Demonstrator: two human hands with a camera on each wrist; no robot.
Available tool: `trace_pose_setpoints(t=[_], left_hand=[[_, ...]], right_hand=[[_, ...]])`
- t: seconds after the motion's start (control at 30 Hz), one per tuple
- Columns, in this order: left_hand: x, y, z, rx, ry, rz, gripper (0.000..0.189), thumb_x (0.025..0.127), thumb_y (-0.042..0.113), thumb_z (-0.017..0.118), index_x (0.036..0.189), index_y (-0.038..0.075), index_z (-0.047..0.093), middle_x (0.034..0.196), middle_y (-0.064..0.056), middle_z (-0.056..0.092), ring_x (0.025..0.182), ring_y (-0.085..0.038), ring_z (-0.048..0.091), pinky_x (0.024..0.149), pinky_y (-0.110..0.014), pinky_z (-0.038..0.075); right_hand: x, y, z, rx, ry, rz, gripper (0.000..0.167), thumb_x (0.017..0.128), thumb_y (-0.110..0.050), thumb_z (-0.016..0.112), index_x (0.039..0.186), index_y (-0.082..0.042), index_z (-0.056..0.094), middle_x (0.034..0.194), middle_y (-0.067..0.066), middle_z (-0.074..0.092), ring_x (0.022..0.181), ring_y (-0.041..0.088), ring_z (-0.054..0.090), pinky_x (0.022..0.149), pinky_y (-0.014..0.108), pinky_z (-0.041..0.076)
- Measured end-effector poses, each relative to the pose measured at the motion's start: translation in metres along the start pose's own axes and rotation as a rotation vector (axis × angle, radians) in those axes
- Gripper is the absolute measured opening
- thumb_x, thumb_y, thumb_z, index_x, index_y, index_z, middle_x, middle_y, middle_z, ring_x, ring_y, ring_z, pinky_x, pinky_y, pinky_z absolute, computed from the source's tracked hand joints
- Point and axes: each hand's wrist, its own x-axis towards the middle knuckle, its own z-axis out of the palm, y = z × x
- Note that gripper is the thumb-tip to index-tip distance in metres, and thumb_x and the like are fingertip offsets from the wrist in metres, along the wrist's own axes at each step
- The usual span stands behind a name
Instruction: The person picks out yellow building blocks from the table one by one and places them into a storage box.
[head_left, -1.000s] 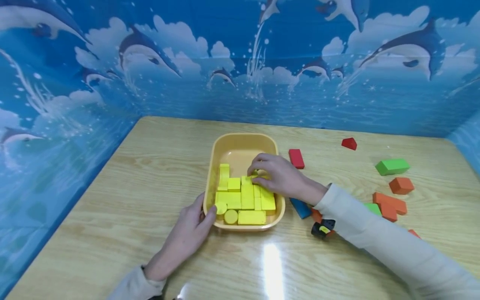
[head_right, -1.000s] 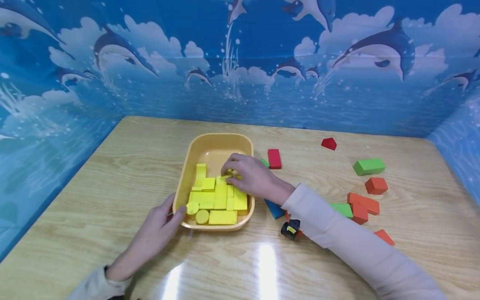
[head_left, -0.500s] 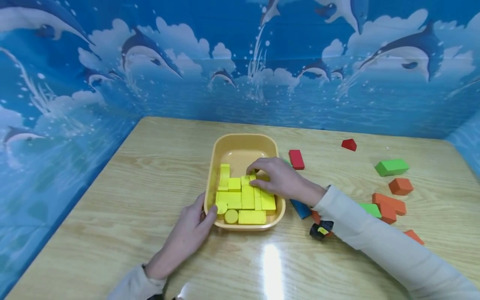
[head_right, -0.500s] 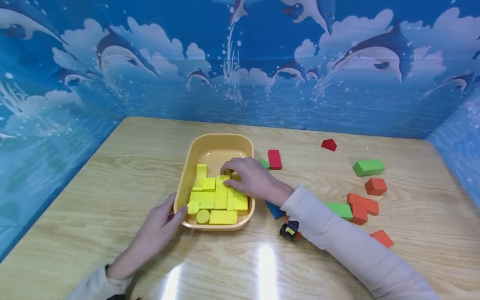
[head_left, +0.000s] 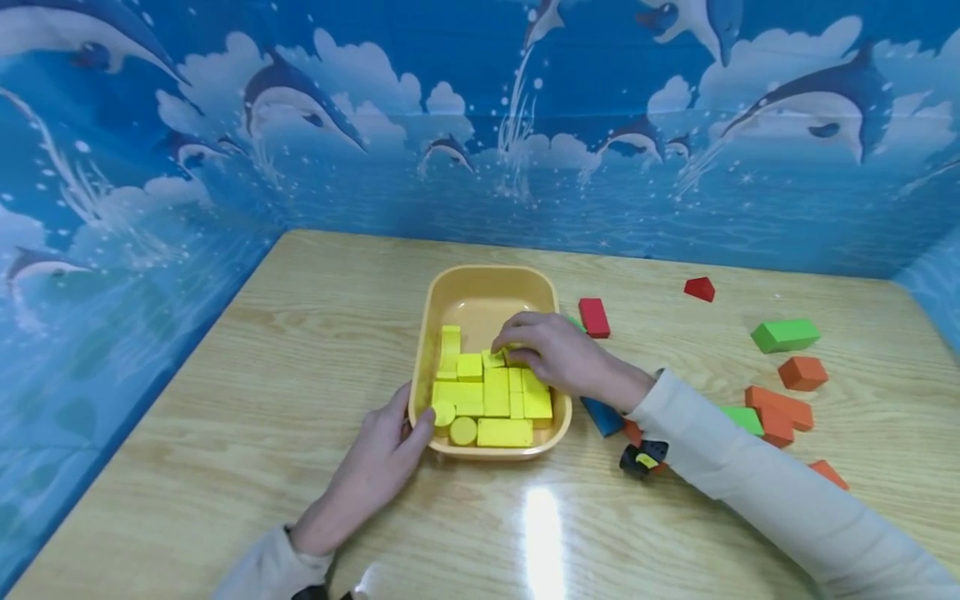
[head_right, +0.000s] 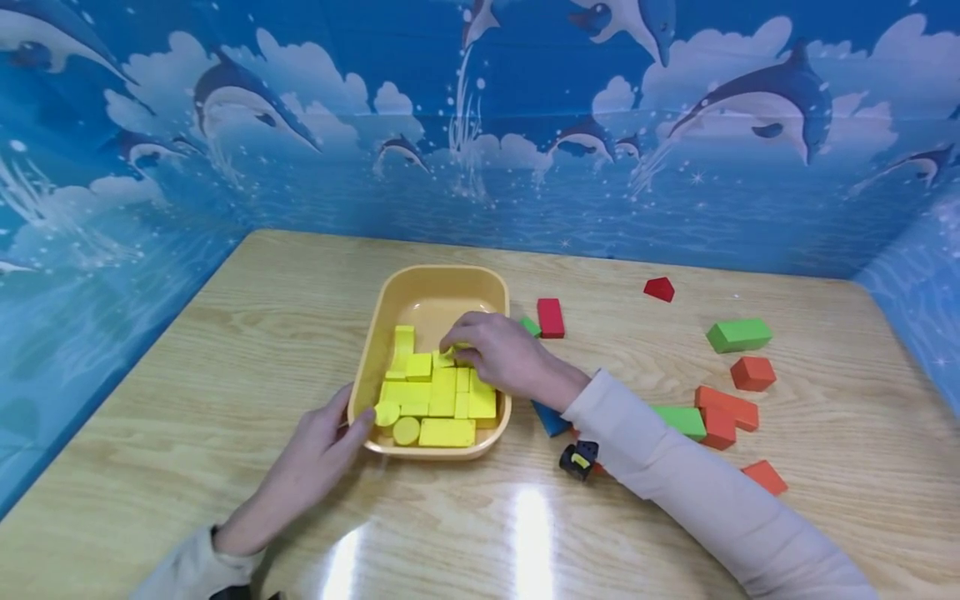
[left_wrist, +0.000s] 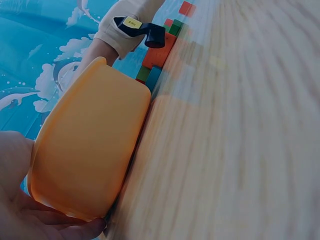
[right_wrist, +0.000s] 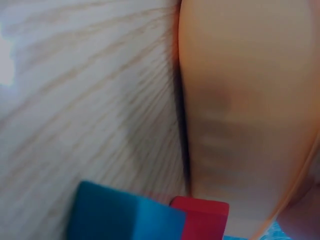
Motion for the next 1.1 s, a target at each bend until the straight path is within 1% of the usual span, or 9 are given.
trace_pose_setpoints(t=[0.17,0.27,0.4,0.47,0.57,0.7,0.9,1.0,1.1], left_hand=[[0.0000,0.0002,0.0004,-0.005,0.001,0.006,0.042,0.096,0.011,0.053,0.136,0.000,0.049,0.078,-0.006,0.063,0.058,-0.011,0.053,0.046,-0.027,0.044],[0.0001,0.0000,0.0008,-0.014,0.000,0.015,0.042,0.096,0.011,0.053,0.137,0.000,0.049,0.082,-0.007,0.065,0.060,-0.011,0.054,0.047,-0.027,0.045],[0.0002,0.0000,0.0007,-0.016,-0.001,0.023,0.041,0.097,0.011,0.052,0.137,0.001,0.049,0.082,-0.008,0.065,0.060,-0.011,0.054,0.047,-0.027,0.045],[0.0001,0.0002,0.0003,-0.015,-0.002,0.019,0.042,0.097,0.011,0.052,0.137,0.001,0.049,0.081,-0.007,0.064,0.059,-0.011,0.054,0.047,-0.027,0.045],[-0.0001,0.0005,-0.0003,-0.013,-0.007,0.006,0.042,0.097,0.011,0.052,0.137,0.000,0.048,0.077,-0.006,0.062,0.057,-0.011,0.052,0.045,-0.027,0.043],[-0.0006,0.0006,-0.0014,-0.012,-0.013,-0.010,0.042,0.097,0.011,0.052,0.138,0.000,0.047,0.074,-0.004,0.060,0.054,-0.012,0.049,0.044,-0.027,0.041],[-0.0012,-0.0003,-0.0014,-0.019,-0.014,-0.018,0.043,0.097,0.012,0.052,0.139,0.001,0.047,0.077,-0.005,0.062,0.055,-0.012,0.050,0.044,-0.027,0.042],[-0.0011,-0.0004,-0.0010,-0.031,-0.008,-0.007,0.043,0.097,0.011,0.052,0.138,0.001,0.047,0.083,-0.008,0.065,0.060,-0.013,0.055,0.046,-0.027,0.045],[-0.0012,-0.0002,-0.0011,-0.040,-0.004,-0.002,0.042,0.097,0.011,0.052,0.138,0.000,0.048,0.087,-0.010,0.067,0.063,-0.013,0.057,0.047,-0.028,0.047]], right_hand=[[0.0000,-0.0033,-0.0013,-0.034,-0.037,0.023,0.020,0.090,-0.008,0.067,0.110,-0.008,0.070,0.109,0.006,0.067,0.099,0.022,0.064,0.083,0.038,0.053],[-0.0009,-0.0034,-0.0005,-0.042,-0.033,0.038,0.020,0.090,-0.013,0.068,0.109,-0.008,0.071,0.107,0.005,0.069,0.096,0.021,0.065,0.082,0.037,0.053],[-0.0013,-0.0038,0.0004,-0.040,-0.022,0.062,0.021,0.093,-0.013,0.064,0.112,-0.007,0.069,0.108,0.005,0.069,0.094,0.020,0.065,0.081,0.037,0.053],[-0.0007,-0.0043,0.0004,-0.040,-0.024,0.070,0.022,0.095,-0.009,0.060,0.115,-0.007,0.068,0.109,0.005,0.069,0.093,0.019,0.065,0.081,0.036,0.053],[0.0004,-0.0053,-0.0002,-0.049,-0.050,0.089,0.032,0.093,0.005,0.053,0.120,-0.007,0.065,0.112,0.006,0.068,0.091,0.019,0.064,0.079,0.035,0.053],[0.0028,-0.0071,-0.0012,-0.079,-0.092,0.110,0.051,0.083,0.017,0.045,0.124,-0.008,0.064,0.114,0.005,0.068,0.083,0.017,0.061,0.072,0.032,0.051],[0.0035,-0.0078,-0.0012,-0.093,-0.110,0.104,0.054,0.081,0.017,0.045,0.123,-0.009,0.065,0.113,0.004,0.069,0.072,0.015,0.055,0.065,0.027,0.046],[0.0025,-0.0080,-0.0015,-0.102,-0.130,0.093,0.062,0.077,0.019,0.046,0.126,-0.014,0.065,0.115,0.002,0.068,0.063,0.014,0.049,0.058,0.026,0.040],[0.0018,-0.0090,-0.0019,-0.146,-0.162,0.072,0.073,0.073,0.022,0.047,0.130,-0.020,0.062,0.119,0.001,0.067,0.063,0.014,0.047,0.054,0.025,0.033]])
